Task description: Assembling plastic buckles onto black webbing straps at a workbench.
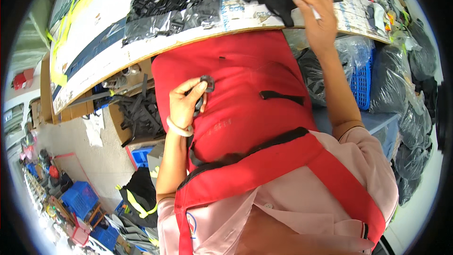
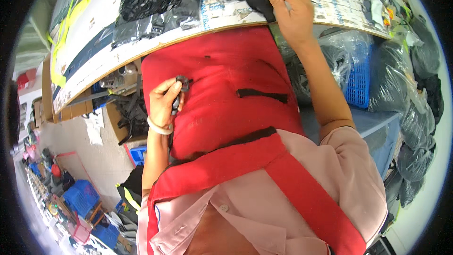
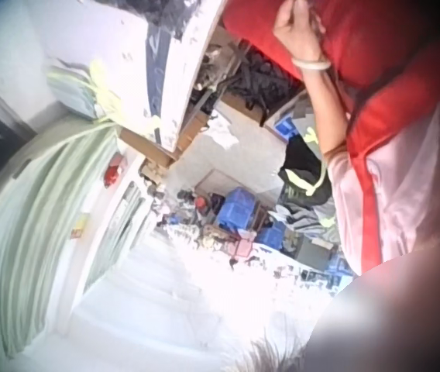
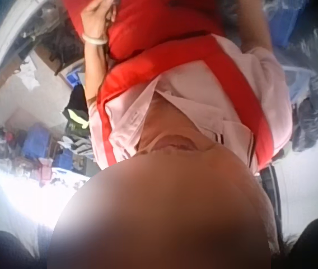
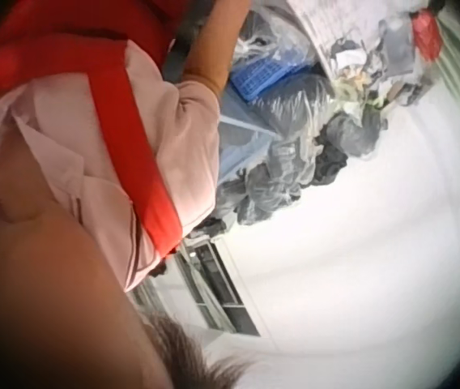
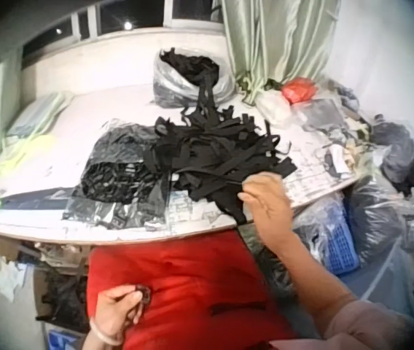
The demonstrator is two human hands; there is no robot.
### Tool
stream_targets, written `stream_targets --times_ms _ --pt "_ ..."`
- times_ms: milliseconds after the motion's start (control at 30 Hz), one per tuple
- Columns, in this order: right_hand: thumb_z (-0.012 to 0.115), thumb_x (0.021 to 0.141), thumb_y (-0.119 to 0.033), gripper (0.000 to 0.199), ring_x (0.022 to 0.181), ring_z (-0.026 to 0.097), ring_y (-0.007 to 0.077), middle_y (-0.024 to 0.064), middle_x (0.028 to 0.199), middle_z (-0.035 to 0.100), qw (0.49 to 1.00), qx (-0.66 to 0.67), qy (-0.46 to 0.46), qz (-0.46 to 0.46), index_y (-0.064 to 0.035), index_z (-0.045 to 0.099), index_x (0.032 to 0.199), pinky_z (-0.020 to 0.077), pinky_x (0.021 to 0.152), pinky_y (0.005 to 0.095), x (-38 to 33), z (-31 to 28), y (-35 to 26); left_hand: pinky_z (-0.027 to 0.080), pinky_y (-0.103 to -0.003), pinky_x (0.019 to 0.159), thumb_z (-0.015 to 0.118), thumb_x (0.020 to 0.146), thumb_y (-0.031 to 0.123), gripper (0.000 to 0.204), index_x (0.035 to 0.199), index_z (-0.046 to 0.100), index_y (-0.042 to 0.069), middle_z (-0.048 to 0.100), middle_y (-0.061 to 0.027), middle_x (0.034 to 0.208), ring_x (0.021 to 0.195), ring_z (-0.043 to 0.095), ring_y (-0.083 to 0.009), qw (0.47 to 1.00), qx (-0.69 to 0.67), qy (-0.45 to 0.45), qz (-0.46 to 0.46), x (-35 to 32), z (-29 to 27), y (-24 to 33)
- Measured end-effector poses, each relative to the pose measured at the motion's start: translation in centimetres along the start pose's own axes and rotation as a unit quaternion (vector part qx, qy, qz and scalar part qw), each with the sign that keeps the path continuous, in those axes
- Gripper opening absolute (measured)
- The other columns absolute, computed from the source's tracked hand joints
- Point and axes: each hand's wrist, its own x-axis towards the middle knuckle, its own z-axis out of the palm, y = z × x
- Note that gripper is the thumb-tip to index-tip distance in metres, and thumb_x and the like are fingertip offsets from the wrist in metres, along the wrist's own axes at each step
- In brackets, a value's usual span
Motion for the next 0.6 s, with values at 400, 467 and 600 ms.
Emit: stream_targets --times_ms 400,467,600 --pt "0.053 0.095 -0.022 0.021 0.046 0.054 0.0080 0.0028 0.062 0.057 0.531 0.537 -0.408 0.514 -0.0037 0.058 0.087 0.0414 0.042 0.0206 -1.6 3.7 -15.2 0.040 -0.019 0.042 0.067 0.085 0.003 0.014 0.098 0.068 -0.001 0.061 -0.0029 0.067 0.049 0.051 -0.0056 0.986 -0.022 0.084 0.140 -0.6 2.1 1.4" --pt "0.055 0.093 -0.023 0.020 0.045 0.054 0.0081 0.0031 0.061 0.057 0.530 0.533 -0.410 0.516 -0.0046 0.058 0.087 0.0405 0.040 0.0206 -1.6 4.0 -15.0 0.040 -0.019 0.043 0.068 0.084 0.002 0.014 0.098 0.068 -0.001 0.061 -0.0026 0.069 0.050 0.052 -0.0054 0.985 -0.013 0.092 0.145 -0.4 1.7 1.1" --pt "0.057 0.091 -0.021 0.020 0.045 0.056 0.0110 0.0060 0.061 0.059 0.480 0.561 -0.390 0.550 -0.0030 0.058 0.083 0.0426 0.041 0.0225 -2.3 4.7 -14.5 0.040 -0.019 0.047 0.071 0.080 -0.001 0.013 0.093 0.069 -0.001 0.062 -0.0025 0.077 0.057 0.053 -0.0053 0.964 0.045 0.130 0.227 0.2 1.4 0.9"
